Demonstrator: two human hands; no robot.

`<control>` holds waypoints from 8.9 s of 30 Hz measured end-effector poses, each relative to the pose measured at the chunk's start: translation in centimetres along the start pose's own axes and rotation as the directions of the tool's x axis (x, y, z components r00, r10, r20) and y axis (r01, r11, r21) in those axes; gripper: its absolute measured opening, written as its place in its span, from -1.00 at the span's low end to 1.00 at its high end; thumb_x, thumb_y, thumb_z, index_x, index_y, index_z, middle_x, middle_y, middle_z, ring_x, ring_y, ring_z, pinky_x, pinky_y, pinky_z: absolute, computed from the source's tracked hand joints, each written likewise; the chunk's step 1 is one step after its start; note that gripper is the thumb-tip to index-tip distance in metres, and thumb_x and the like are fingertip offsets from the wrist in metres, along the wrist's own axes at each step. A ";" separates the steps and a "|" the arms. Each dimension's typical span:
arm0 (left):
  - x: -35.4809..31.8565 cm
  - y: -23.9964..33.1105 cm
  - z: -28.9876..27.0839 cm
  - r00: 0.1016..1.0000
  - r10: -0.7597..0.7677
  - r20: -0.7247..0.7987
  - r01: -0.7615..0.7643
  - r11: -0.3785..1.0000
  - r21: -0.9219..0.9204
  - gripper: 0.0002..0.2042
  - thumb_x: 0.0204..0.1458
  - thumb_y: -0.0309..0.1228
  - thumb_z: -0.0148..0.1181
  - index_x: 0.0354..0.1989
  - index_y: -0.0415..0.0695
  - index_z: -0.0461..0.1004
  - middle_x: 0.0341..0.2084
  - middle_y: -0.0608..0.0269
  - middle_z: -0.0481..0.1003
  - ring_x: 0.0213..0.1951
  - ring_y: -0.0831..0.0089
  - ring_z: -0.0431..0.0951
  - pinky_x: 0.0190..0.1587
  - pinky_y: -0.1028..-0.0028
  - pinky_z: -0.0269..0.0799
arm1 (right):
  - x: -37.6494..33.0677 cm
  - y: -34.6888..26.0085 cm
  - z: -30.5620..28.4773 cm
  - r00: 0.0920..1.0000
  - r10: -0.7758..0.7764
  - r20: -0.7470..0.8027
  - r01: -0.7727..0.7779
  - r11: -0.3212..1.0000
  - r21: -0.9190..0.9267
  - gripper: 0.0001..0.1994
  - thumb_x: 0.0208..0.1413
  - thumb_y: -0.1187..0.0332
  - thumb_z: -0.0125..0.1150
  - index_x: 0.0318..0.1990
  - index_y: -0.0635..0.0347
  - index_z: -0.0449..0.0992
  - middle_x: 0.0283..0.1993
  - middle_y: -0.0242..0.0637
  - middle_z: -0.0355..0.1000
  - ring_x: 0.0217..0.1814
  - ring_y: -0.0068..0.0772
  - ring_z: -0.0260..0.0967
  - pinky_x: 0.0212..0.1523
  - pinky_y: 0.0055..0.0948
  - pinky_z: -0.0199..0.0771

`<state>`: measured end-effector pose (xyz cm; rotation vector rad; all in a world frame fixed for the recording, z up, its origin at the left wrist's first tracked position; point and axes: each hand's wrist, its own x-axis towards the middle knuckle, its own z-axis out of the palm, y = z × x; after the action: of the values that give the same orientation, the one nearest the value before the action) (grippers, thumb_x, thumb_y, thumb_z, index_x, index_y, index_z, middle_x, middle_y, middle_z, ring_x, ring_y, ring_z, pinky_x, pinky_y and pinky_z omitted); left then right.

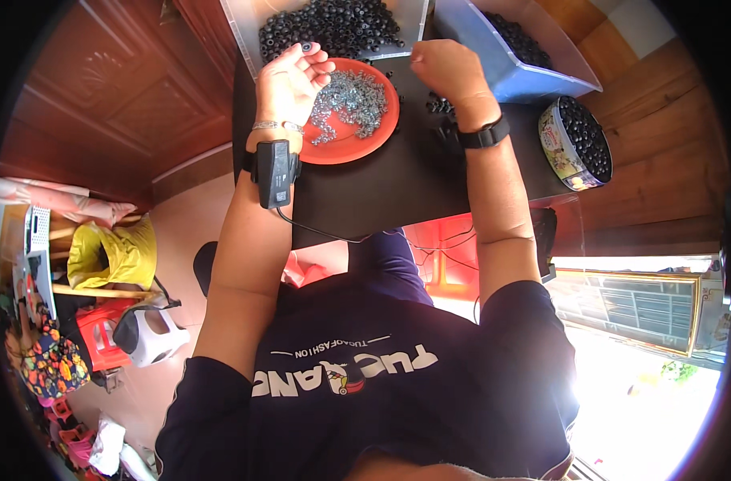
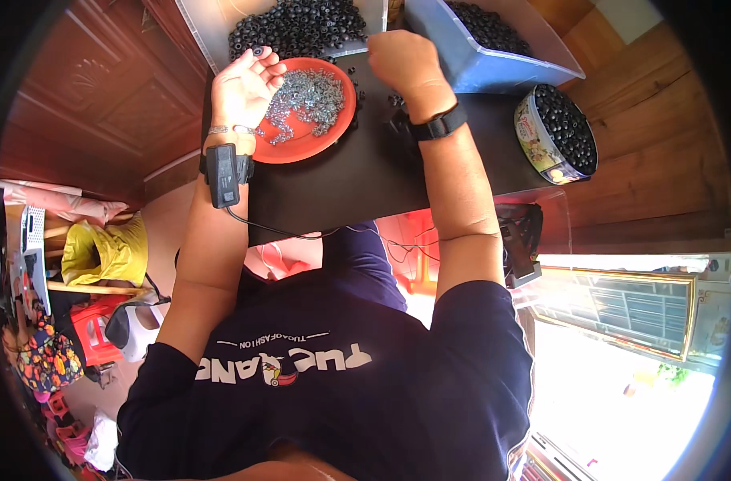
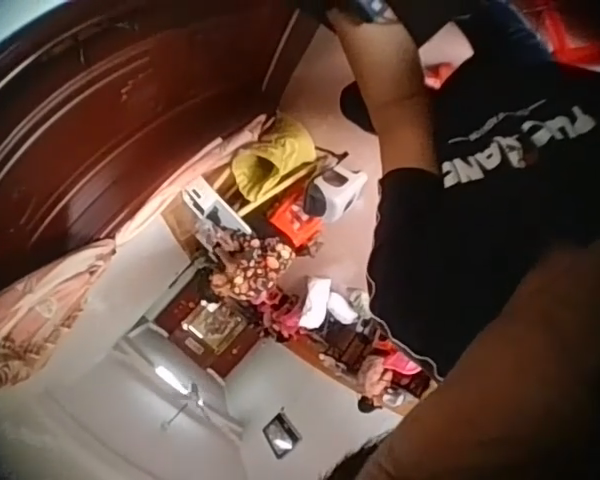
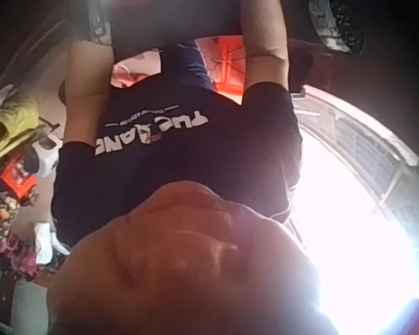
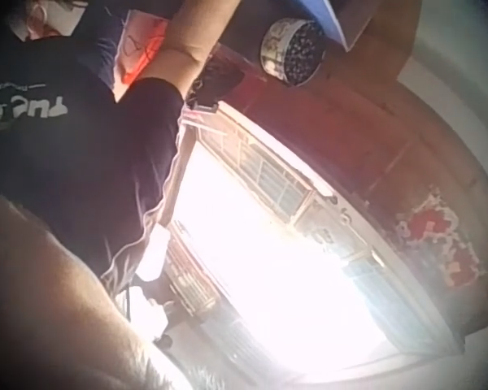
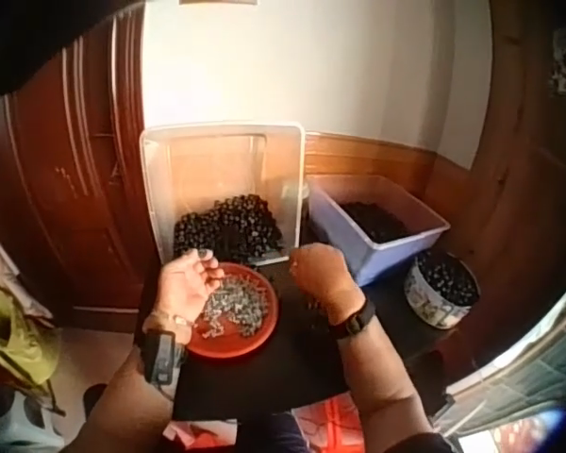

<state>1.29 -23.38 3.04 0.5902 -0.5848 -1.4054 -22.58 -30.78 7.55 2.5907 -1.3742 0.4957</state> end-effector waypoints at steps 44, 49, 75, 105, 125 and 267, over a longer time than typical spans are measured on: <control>0.0 -1.2 1.5 0.987 -0.062 0.149 0.054 0.997 0.060 -0.73 0.13 -0.26 -0.01 -0.24 -0.25 0.41 -0.31 0.14 0.46 -0.26 0.32 0.47 -0.18 0.39 0.34 | 0.8 3.8 3.9 0.945 -0.161 0.286 0.071 0.951 0.300 -0.81 -0.22 0.26 0.24 -0.43 0.12 0.58 -0.47 -0.16 0.49 -0.37 -0.08 0.44 -0.31 -0.25 0.42; -0.7 -2.0 2.5 0.965 -0.085 0.246 0.054 0.990 0.129 -0.75 0.14 -0.26 -0.05 -0.26 -0.20 0.43 -0.33 0.19 0.47 -0.28 0.35 0.46 -0.19 0.42 0.31 | 0.9 2.4 3.0 0.996 -0.082 0.036 0.053 0.857 0.512 -0.84 -0.15 0.33 0.24 -0.37 0.13 0.58 -0.47 -0.19 0.50 -0.39 -0.29 0.46 -0.32 -0.40 0.43; -1.5 -3.0 4.0 0.910 -0.016 0.415 0.001 0.999 0.036 -0.74 0.15 -0.28 -0.09 -0.29 -0.22 0.44 -0.36 0.14 0.49 -0.34 0.36 0.48 -0.28 0.48 0.34 | -0.4 -2.6 0.1 0.986 -0.164 0.002 -0.014 -0.075 0.997 -0.85 0.12 0.45 0.16 -0.17 0.26 0.53 -0.27 -0.38 0.49 -0.21 -0.56 0.41 -0.08 -0.54 0.41; -1.5 -3.0 3.8 0.931 -0.109 0.348 0.058 0.987 0.152 -0.75 0.13 -0.26 -0.05 -0.31 -0.20 0.43 -0.39 0.19 0.49 -0.36 0.38 0.49 -0.30 0.49 0.34 | -0.6 -2.6 -0.8 0.965 -0.234 -0.122 0.113 -0.049 0.992 -0.80 0.09 0.59 0.13 -0.12 0.28 0.48 -0.21 -0.37 0.47 -0.18 -0.58 0.42 -0.08 -0.55 0.46; -2.0 -2.9 4.3 0.952 -0.080 0.294 0.044 0.991 0.124 -0.77 0.16 -0.29 -0.10 -0.30 -0.20 0.42 -0.42 0.17 0.49 -0.37 0.38 0.50 -0.30 0.49 0.36 | -0.9 -3.2 -1.0 0.971 -0.219 -0.092 0.116 0.099 0.988 -0.87 0.08 0.55 0.17 -0.19 0.29 0.51 -0.27 -0.36 0.46 -0.22 -0.57 0.42 -0.13 -0.56 0.45; -15.3 -1.6 2.3 0.988 -0.115 0.102 0.087 0.966 0.245 -0.73 0.14 -0.24 -0.07 -0.17 -0.18 0.39 -0.35 0.20 0.51 -0.35 0.42 0.51 -0.31 0.53 0.35 | -11.1 -12.7 -4.2 0.955 -0.114 -0.275 0.293 0.525 0.799 -0.55 -0.20 0.59 0.33 -0.04 0.10 0.50 -0.21 -0.34 0.47 -0.18 -0.49 0.44 -0.23 -0.55 0.48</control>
<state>-2.67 -8.31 3.18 0.7436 -0.8351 -1.4825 -18.78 -13.82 7.47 3.1974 -0.8138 1.6709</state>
